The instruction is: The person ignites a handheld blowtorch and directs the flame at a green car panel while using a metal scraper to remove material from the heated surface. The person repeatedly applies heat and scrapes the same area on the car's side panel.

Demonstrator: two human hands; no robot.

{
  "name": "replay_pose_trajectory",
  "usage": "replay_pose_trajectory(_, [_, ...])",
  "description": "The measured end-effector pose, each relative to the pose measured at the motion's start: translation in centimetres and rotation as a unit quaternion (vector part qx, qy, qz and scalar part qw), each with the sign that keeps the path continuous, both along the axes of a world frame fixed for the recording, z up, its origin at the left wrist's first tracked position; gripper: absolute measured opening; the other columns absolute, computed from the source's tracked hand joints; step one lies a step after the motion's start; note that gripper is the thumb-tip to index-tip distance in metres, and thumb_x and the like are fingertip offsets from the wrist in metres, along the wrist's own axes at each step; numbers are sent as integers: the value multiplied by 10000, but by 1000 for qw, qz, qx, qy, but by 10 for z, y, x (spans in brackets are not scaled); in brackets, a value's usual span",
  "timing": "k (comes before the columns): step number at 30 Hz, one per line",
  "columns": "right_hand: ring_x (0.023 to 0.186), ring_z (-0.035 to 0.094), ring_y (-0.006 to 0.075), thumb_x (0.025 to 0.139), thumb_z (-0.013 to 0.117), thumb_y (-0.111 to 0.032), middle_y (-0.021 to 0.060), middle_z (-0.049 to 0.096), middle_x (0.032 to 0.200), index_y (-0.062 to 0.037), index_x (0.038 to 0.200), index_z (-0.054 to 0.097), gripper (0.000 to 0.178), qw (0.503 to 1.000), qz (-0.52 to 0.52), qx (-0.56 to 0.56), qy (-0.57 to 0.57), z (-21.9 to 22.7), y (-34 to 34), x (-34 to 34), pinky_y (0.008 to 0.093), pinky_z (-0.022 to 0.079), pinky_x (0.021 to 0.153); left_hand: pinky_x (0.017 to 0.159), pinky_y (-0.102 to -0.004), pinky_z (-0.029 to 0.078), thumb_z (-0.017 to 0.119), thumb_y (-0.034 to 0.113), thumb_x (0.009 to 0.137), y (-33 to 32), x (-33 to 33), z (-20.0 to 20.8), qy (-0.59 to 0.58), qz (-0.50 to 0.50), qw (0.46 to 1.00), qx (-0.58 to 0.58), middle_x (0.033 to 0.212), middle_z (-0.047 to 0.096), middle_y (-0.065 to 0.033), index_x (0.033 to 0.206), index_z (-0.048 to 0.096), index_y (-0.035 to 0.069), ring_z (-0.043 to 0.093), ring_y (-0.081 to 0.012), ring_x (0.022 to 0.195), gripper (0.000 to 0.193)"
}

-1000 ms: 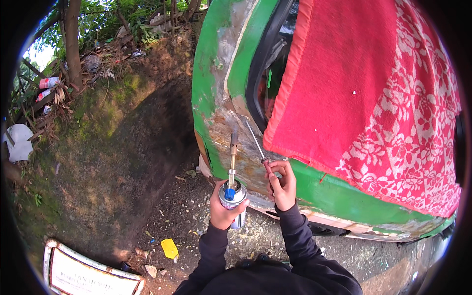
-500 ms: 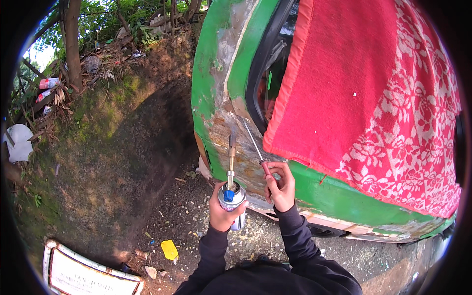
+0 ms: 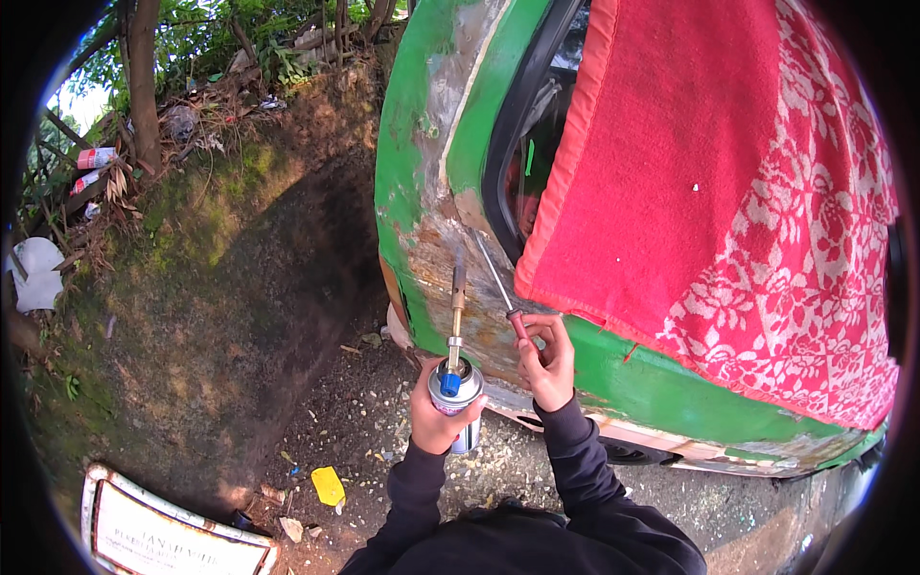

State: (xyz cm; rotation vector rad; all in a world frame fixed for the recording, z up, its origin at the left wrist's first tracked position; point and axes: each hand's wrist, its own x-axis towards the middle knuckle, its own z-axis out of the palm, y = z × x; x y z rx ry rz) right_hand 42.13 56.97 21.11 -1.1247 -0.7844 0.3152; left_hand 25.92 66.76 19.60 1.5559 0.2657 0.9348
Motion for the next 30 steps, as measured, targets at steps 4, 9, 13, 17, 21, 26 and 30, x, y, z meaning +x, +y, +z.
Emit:
replay_pose_trajectory(4, [748,534,57,915,566,44,43,601,887,-26,1180,544,275,996,-56,-5,-71,-5,8,0,184,384,570,838,-283,524,862,138,727,2,3,3,-5,0,1000,3,1009,661,-61,1200,527,1,651,-121,910,596])
replay_pose_trajectory(9, [749,557,73,904,566,55,56,606,868,-25,1163,535,273,987,-88,-27,-132,-8,10,0,196,401,575,825,-282,525,859,128,726,1,3,5,-9,5,1000,20,1002,660,-59,1199,527,-1,649,-119,902,591])
replay_pose_trajectory(13, [659,569,69,936,533,57,67,600,900,-17,1181,492,260,997,-25,-31,-60,3,6,-6,221,448,481,821,-279,524,857,132,728,4,6,6,-6,6,1000,13,1002,659,-56,1194,529,-2,649,-119,897,585])
replay_pose_trajectory(17, [564,576,80,965,491,59,89,570,965,-6,1210,438,259,999,23,-6,-23,4,4,-4,260,478,371,815,-280,526,852,136,732,3,6,4,0,11,1000,16,992,661,-51,1188,531,-1,650,-117,887,574])
replay_pose_trajectory(21, [550,596,118,970,483,66,104,549,1014,-6,1227,417,275,998,59,4,25,14,2,-9,256,491,388,810,-282,528,849,133,732,3,6,3,-11,16,1000,21,979,663,-51,1170,534,2,652,-116,877,555])
replay_pose_trajectory(26, [625,617,117,969,506,54,104,571,1021,5,1208,441,253,998,64,-7,14,12,-1,-7,230,479,466,806,-279,529,851,125,726,3,4,8,-19,13,1000,16,981,666,-53,1157,533,8,656,-117,879,548])
replay_pose_trajectory(30, [773,610,93,946,561,38,114,627,1048,25,1139,503,203,997,-29,-8,-77,-5,7,1,197,472,624,803,-280,530,849,116,725,-1,4,8,-16,20,1000,9,981,666,-52,1158,532,13,657,-121,875,547])
